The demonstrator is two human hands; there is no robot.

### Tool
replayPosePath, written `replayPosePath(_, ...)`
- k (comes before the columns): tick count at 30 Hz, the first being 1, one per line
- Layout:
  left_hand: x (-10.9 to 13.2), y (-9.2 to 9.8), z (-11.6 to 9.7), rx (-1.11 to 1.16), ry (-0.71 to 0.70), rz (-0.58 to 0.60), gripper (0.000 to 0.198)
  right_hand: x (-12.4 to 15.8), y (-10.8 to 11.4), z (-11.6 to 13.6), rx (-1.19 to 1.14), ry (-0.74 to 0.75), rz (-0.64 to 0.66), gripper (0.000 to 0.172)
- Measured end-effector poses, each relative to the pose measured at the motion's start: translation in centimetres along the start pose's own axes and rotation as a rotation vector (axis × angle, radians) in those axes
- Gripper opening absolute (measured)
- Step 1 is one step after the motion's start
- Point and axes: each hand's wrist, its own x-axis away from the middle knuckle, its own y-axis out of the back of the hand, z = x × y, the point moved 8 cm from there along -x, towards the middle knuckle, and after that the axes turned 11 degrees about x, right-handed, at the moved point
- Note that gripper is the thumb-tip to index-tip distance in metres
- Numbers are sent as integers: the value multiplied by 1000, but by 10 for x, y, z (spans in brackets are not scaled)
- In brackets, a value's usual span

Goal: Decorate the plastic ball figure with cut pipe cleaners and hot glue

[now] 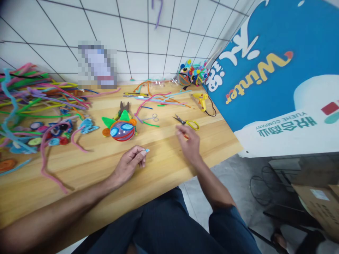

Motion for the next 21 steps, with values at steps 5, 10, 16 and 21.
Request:
replayPosePath(5, -2, 1, 3, 20, 39, -9, 44, -105, 33, -115, 384, -263, -154, 35)
replayPosePath(10, -6, 5, 3, 43, 40, -32, 47, -161, 21, -175, 579, -400, -85, 40)
replayPosePath(16, -9, 6, 0, 100, 43, -51, 50, -176, 15, -179, 516, -416, -68, 13)
replayPosePath(21, -9, 9, -1, 145, 17, -83, 46, -158, 28, -133, 349, -294, -172, 8)
